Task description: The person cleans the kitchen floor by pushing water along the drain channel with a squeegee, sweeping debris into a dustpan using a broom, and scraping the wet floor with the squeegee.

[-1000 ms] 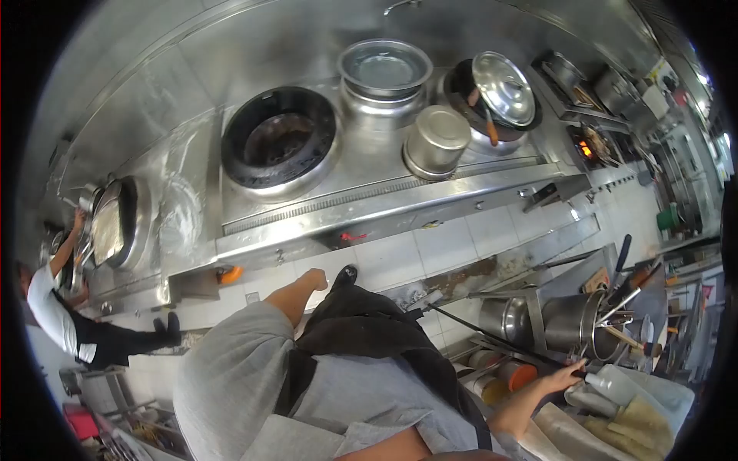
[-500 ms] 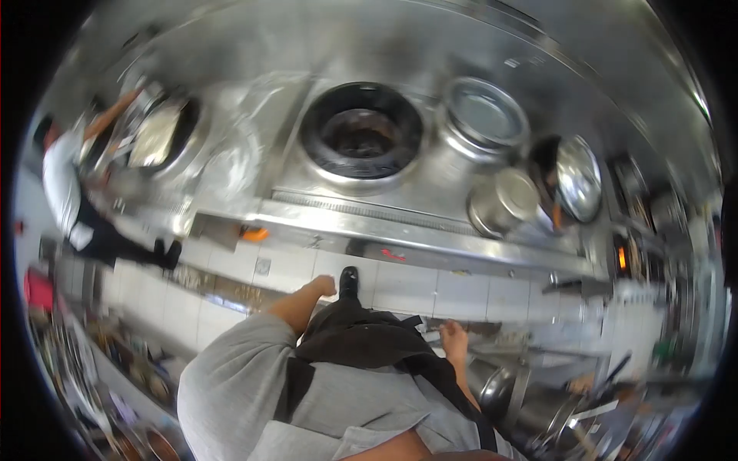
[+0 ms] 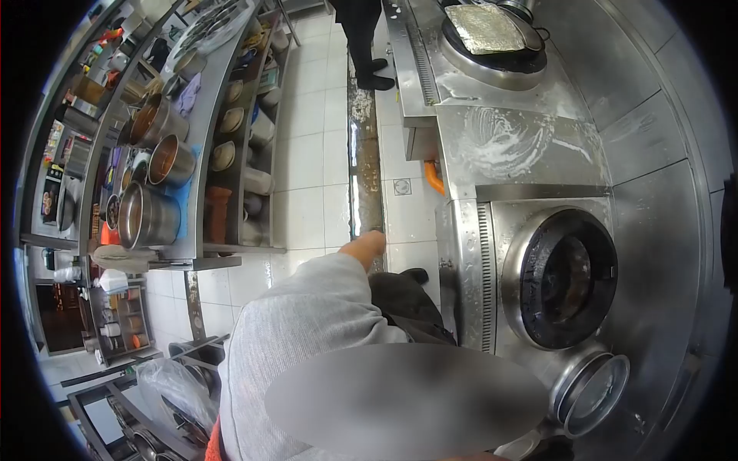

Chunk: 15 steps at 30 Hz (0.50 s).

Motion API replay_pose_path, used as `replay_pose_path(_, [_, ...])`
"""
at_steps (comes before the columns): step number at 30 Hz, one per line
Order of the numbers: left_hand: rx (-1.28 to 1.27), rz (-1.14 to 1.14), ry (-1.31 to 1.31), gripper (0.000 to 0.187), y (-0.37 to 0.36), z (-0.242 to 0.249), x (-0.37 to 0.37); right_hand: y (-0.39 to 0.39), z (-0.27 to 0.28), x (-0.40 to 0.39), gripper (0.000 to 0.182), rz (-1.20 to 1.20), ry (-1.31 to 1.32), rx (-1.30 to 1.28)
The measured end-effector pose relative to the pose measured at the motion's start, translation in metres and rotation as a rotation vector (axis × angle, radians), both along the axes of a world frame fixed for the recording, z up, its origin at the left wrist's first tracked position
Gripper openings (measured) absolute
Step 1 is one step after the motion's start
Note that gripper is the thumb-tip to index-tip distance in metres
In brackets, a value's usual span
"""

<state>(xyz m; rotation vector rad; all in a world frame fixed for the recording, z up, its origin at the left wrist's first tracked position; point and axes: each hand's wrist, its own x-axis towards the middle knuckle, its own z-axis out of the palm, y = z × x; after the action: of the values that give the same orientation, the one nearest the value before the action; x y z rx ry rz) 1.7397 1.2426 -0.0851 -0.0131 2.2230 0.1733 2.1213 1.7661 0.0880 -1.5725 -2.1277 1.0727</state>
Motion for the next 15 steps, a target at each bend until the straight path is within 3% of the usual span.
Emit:
replay_pose_path(4, [-0.108, 0.042, 0.046, 0.030, -0.022, 0.001, 0.002, 0.026, 0.006, -0.041, 0.027, 0.080, 0.103, -0.052])
replay_pose_path(6, [-0.084, -0.043, 0.006, 0.032, -0.008, 0.003, -0.008, 0.000, 0.077, -0.098, 0.028, 0.016, 0.067, 0.081])
replay_pose_path(7, [-0.043, -0.130, -0.037, 0.035, 0.004, 0.003, -0.012, 0.010, 0.080, -0.100, 0.028, 0.033, 0.066, 0.071])
replay_pose_path(9, [0.022, -0.057, 0.055, 0.033, 0.031, 0.004, -0.012, 0.038, 0.083, -0.106, 0.030, 0.072, 0.205, 0.031])
replay_pose_path(11, [0.088, 0.073, 0.206, 0.032, 0.068, 0.034, 0.000, 0.079, 0.070, -0.109, 0.028, 0.047, 0.207, 0.131])
replay_pose_path(15, [0.275, 0.099, 0.216, 0.032, 0.124, 0.041, 0.043, 0.222, 0.013, -0.105, 0.030, -0.121, 0.234, 0.311])
